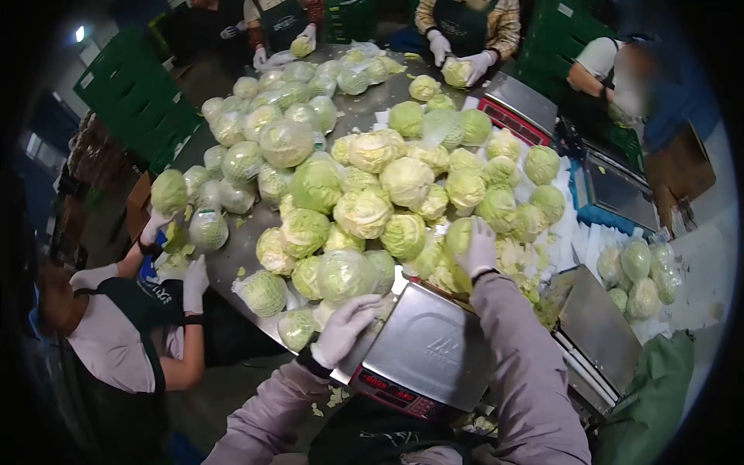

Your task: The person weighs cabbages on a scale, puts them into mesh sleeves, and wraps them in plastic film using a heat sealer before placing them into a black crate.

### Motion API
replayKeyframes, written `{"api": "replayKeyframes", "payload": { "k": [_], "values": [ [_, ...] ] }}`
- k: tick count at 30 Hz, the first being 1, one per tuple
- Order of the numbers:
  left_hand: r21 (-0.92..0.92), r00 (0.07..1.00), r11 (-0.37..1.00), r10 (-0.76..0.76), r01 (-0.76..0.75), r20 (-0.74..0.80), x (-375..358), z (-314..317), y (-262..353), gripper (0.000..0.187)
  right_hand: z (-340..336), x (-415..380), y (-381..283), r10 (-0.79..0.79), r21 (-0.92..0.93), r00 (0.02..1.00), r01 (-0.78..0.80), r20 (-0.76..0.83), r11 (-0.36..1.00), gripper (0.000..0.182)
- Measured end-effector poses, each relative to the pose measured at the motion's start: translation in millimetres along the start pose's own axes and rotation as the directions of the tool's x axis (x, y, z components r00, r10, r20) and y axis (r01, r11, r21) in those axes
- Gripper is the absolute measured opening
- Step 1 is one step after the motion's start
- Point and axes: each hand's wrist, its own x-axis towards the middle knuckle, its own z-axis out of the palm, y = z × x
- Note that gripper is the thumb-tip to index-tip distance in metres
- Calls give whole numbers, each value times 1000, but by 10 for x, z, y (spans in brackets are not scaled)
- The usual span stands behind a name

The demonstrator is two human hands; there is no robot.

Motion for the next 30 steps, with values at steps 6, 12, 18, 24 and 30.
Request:
{"api": "replayKeyframes", "payload": {
  "k": [6, 12, 18, 24, 30],
  "values": [
    [48, 995, 996, 65, -68, 72, 249, 265, -331, 49, -315, -609, -12, 232, 881, 969, -177, 80, 438, 89],
    [49, 966, 987, 139, -153, 219, 224, 723, -459, 97, -842, -1917, -572, 21, 968, 987, -163, 162, 190, 121],
    [401, 905, 849, 183, -343, 385, -36, 539, -516, 85, -599, -2570, -423, 50, 842, 972, -225, 231, 490, 120],
    [586, 799, 748, 541, -313, -264, 158, -473, 146, 47, -658, -2640, -424, 60, 693, 981, -172, 183, 700, 107],
    [873, 746, 448, 644, -192, -167, 696, -1344, 438, 69, -771, -2720, -409, 106, 750, 973, -226, 205, 622, 107]
  ]
}}
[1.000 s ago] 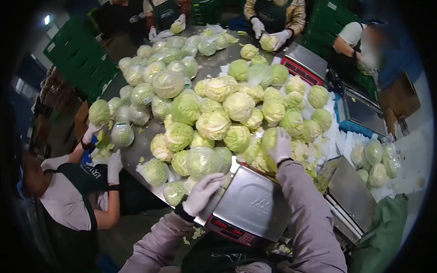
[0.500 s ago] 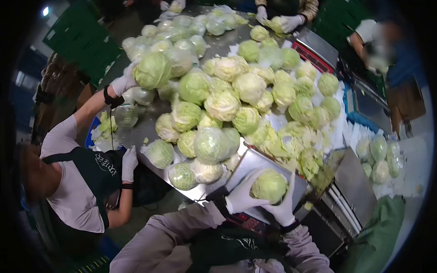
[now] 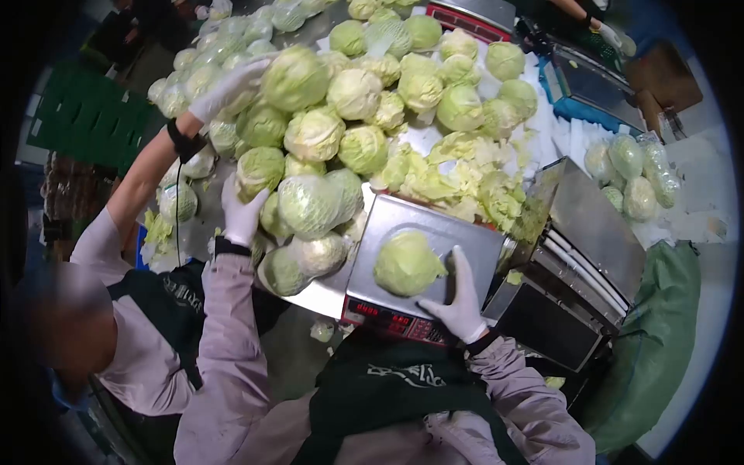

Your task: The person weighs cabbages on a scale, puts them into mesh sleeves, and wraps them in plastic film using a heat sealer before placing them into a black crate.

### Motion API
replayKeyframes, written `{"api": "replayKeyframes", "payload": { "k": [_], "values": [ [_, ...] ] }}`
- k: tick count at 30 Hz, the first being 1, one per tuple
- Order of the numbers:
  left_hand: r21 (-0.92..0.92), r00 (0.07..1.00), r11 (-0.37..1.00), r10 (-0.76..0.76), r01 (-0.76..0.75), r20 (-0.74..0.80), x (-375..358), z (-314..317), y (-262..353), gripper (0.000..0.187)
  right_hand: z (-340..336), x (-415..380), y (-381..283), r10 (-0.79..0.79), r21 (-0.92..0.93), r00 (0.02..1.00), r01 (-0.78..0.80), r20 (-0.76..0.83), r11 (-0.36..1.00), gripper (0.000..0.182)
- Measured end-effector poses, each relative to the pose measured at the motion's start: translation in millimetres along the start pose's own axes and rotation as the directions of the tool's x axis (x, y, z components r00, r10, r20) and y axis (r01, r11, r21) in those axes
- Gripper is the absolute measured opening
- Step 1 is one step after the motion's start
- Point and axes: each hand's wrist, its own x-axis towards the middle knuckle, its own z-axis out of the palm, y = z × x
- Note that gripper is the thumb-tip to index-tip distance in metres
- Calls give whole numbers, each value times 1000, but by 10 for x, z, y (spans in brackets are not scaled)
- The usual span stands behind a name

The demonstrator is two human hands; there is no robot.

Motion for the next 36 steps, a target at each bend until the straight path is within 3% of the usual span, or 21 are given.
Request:
{"api": "replayKeyframes", "payload": {
  "k": [2, 4, 6, 11, 16, 18, 20, 23, 25, 28, 29, 30, 31, 32, 33, 35, 36],
  "values": [
    [188, 999, 982, 20, -29, 49, 35, 110, -313, 96, -7, -62, 50, -9, 121, 996, 19, -85, 992, 106],
    [279, 982, 957, -121, 77, 145, 93, 138, -249, 110, -135, -132, -78, -3, -26, 993, 0, -120, 1000, 101],
    [355, 976, 928, -172, 115, 131, 134, 173, -269, 113, -185, -217, -8, -8, -3, 984, 8, -176, 1000, 97],
    [349, 983, 929, -159, 120, 87, 274, 183, -414, 115, -260, -337, -53, 41, 5, 976, -41, -213, 999, 92],
    [467, 979, 877, -176, 111, 98, 365, 209, -329, 117, -229, -402, -55, 33, 12, 979, -31, -200, 999, 90],
    [488, 960, 855, -258, 174, 111, 436, 212, -282, 115, -190, -375, -94, -15, -24, 988, 12, -151, 1000, 90],
    [377, 978, 918, -176, 121, 115, 465, 211, -349, 108, -120, -312, -174, -104, -136, 991, 92, -88, 987, 89],
    [406, 980, 903, -185, 140, 75, 457, 165, -356, 106, 53, -130, -368, -242, -230, 970, 232, -18, 945, 93],
    [387, 963, 902, -248, 189, 109, 467, 100, -304, 102, 174, 11, -576, -255, -294, 967, 245, 3, 924, 96],
    [227, 977, 954, -211, 197, 37, 383, -17, -306, 99, 335, 159, -585, -231, -428, 973, 221, 30, 876, 106],
    [110, 977, 973, -208, 202, 51, 358, -52, -363, 100, 363, 199, -544, -179, -394, 984, 164, 0, 904, 106],
    [104, 988, 983, -152, 152, -15, 268, -79, -422, 93, 382, 241, -499, -127, -357, 992, 109, -26, 928, 106],
    [-222, 982, 956, -190, 190, 23, 177, -118, -360, 86, 371, 278, -447, -161, -323, 984, 128, -78, 938, 100],
    [-524, 975, 824, -212, 218, 73, 102, -176, -268, 80, 343, 298, -388, -167, -319, 983, 135, -76, 938, 100],
    [-718, 958, 636, -218, 283, 185, 56, -270, -174, 66, 304, 315, -328, -106, -154, 989, 89, -106, 984, 96],
    [-880, 896, 189, -181, 436, 405, -119, -404, -26, 62, 252, 339, -224, -61, 139, 988, 80, -141, 987, 87],
    [-878, 866, -15, -153, 479, 475, -220, -441, 83, 62, 215, 330, -212, -75, 139, 988, 94, -135, 986, 87]
  ]
}}
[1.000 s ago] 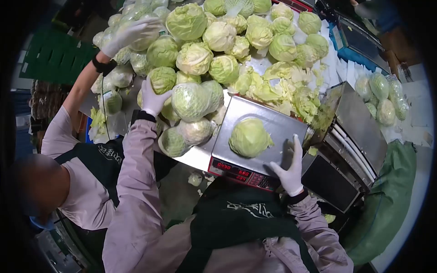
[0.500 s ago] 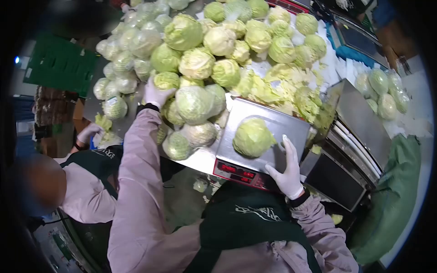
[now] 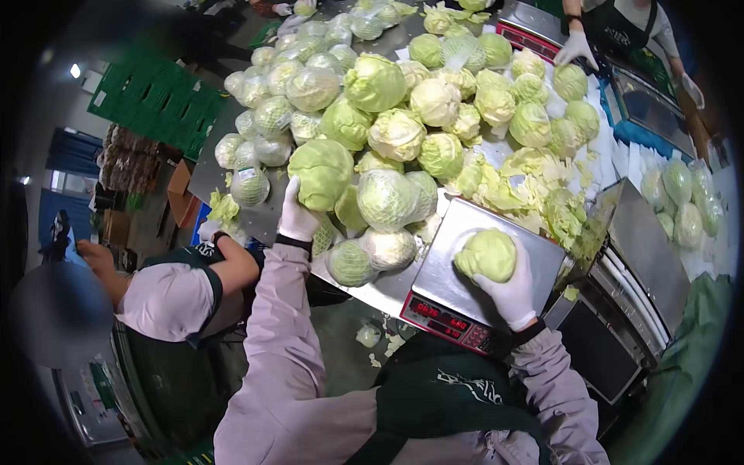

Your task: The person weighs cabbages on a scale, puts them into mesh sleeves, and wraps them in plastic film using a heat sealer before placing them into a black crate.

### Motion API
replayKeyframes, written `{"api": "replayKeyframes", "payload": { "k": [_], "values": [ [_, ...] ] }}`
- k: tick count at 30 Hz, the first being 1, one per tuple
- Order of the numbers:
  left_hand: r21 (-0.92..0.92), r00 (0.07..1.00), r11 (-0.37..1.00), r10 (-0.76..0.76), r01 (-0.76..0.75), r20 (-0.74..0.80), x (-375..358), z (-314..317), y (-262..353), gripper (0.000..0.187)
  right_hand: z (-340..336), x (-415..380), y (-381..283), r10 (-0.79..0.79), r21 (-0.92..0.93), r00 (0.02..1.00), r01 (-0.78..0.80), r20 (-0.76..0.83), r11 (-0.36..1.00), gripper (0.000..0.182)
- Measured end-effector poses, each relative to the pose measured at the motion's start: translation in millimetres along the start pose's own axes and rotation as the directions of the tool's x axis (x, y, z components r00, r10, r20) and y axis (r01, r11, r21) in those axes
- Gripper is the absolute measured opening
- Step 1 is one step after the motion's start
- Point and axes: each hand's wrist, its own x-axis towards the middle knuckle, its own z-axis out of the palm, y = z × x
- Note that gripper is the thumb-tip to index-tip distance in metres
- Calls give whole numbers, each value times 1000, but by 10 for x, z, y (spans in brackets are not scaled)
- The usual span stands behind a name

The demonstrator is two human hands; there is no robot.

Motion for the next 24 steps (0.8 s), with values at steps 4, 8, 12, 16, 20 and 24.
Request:
{"api": "replayKeyframes", "payload": {
  "k": [4, 8, 12, 16, 20, 24],
  "values": [
    [-168, 989, 975, -144, 145, 19, -317, 341, -213, 76, -192, -88, -104, -65, -160, 998, 62, -14, 985, 89],
    [-378, 941, 862, -325, 337, 97, -521, 779, -662, 80, -340, -274, -301, -193, -463, 981, 181, 22, 868, 93],
    [-489, 873, 730, -454, 478, 177, -655, 978, -1279, 85, -402, -399, -272, -67, -615, 994, 105, 85, 781, 99],
    [-439, 870, 751, -435, 494, 234, -767, 1203, -1639, 88, -512, -449, -244, -59, -619, 994, 102, 89, 779, 102],
    [-260, 916, 878, -388, 402, 104, -827, 1238, -1880, 87, -501, -361, -486, -307, -577, 950, 282, 56, 767, 93],
    [-118, 939, 951, -251, 284, 235, -910, 1140, -2035, 75, -248, -152, -809, 31, 244, 987, -69, 156, 967, 91]
  ]
}}
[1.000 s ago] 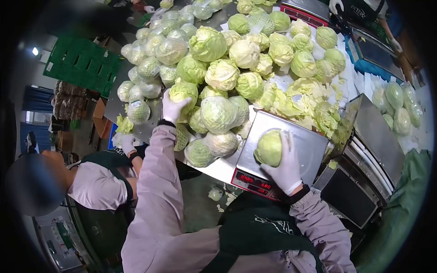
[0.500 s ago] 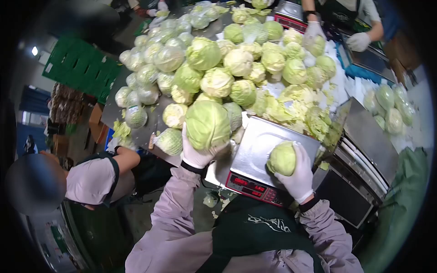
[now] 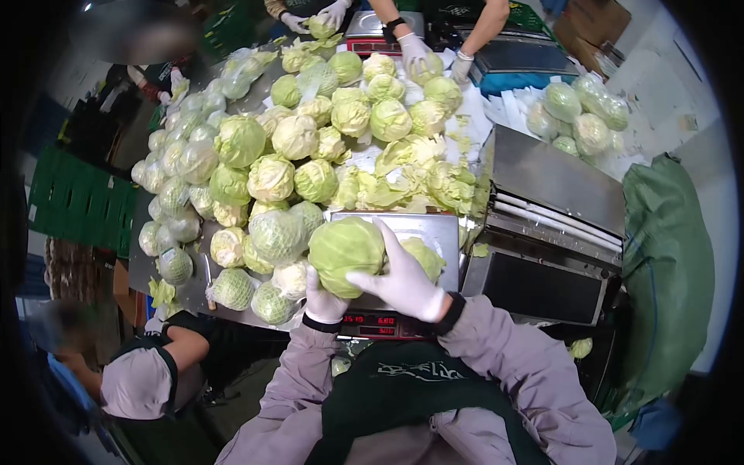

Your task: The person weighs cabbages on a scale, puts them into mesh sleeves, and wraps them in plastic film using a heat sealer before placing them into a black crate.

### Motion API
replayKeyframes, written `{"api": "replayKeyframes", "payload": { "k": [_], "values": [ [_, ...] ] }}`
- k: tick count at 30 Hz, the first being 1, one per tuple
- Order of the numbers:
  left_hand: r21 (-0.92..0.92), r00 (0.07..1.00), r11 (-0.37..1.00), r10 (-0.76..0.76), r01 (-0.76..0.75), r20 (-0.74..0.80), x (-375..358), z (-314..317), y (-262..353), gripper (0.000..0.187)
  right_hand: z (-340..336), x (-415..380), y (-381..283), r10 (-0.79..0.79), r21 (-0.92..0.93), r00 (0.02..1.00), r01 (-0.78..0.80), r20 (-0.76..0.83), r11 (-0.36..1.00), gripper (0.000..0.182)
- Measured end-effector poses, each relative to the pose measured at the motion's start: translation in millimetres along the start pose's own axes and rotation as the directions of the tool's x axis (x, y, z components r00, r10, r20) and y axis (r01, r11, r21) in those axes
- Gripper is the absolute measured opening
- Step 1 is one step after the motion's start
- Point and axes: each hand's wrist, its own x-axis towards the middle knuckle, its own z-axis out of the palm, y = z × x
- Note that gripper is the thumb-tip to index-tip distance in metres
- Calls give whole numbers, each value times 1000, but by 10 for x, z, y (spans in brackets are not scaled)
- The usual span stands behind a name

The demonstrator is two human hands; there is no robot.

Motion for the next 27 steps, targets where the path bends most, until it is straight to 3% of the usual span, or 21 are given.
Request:
{"api": "replayKeyframes", "payload": {
  "k": [1, 2, 4, 6, 7, 10, 12, 13, 14, 17, 18, 20, 21, 22, 24, 25, 27],
  "values": [
    [33, 999, 999, 24, -23, -28, -9, 67, 50, 78, -68, 76, -24, -5, -1, 1000, 5, -10, 1000, 91],
    [34, 1000, 999, 21, -21, -20, 7, 112, 138, 78, -150, 174, -56, -8, -81, 996, 15, 86, 997, 92],
    [456, 983, 875, 107, -163, 147, 26, 146, 348, 82, -262, 321, -83, 3, -158, 980, 29, 200, 987, 94],
    [531, 995, 841, 73, -101, 75, -48, 109, 421, 89, -329, 433, -45, -51, -80, 919, 89, 390, 993, 99],
    [619, 994, 777, 80, -111, 79, -83, 77, 410, 91, -354, 509, 38, -76, -217, 899, 186, 432, 958, 98],
    [774, 998, 630, 51, -59, 35, -139, -112, 283, 94, -350, 667, 361, -46, -332, 824, 278, 565, 901, 96],
    [893, 988, 442, 155, -81, 12, -179, -281, 109, 93, -327, 726, 573, -46, -392, 807, 335, 589, 857, 93],
    [984, 976, 157, 211, -86, 52, -196, -325, 86, 93, -316, 734, 589, -19, -430, 792, 352, 611, 831, 92],
    [984, 976, 157, 213, -82, 47, -222, -368, 57, 93, -312, 737, 605, 9, -467, 776, 370, 630, 803, 91],
    [994, 963, -29, 249, -101, 105, -291, -324, 31, 95, -313, 686, 574, 4, -509, 808, 367, 589, 779, 88],
    [993, 962, -21, 247, -113, 115, -293, -326, 31, 95, -336, 659, 543, 7, -521, 813, 366, 582, 771, 88],
    [980, 980, 167, 187, -103, 71, -296, -350, 33, 94, -419, 563, 384, 92, -596, 858, 270, 506, 756, 83],
    [967, 987, 233, 141, -106, 75, -291, -358, 52, 96, -520, 530, 392, 36, -588, 868, 305, 496, 749, 74],
    [986, 974, 100, 200, -130, 108, -318, -259, 90, 94, -665, 500, 302, 39, -606, 880, 294, 474, 739, 74],
    [990, 978, 101, 193, -93, 73, -367, -281, 87, 100, -1002, 426, 58, 61, -625, 867, 306, 495, 718, 65],
    [989, 980, 129, 191, -72, 47, -388, -323, 71, 103, -1225, 427, 2, -19, -581, 872, 341, 488, 739, 57],
    [979, 987, 198, 160, -42, 10, -400, -365, 64, 106, -1657, 464, -274, 69, -691, 945, 182, 319, 700, 46]
  ]
}}
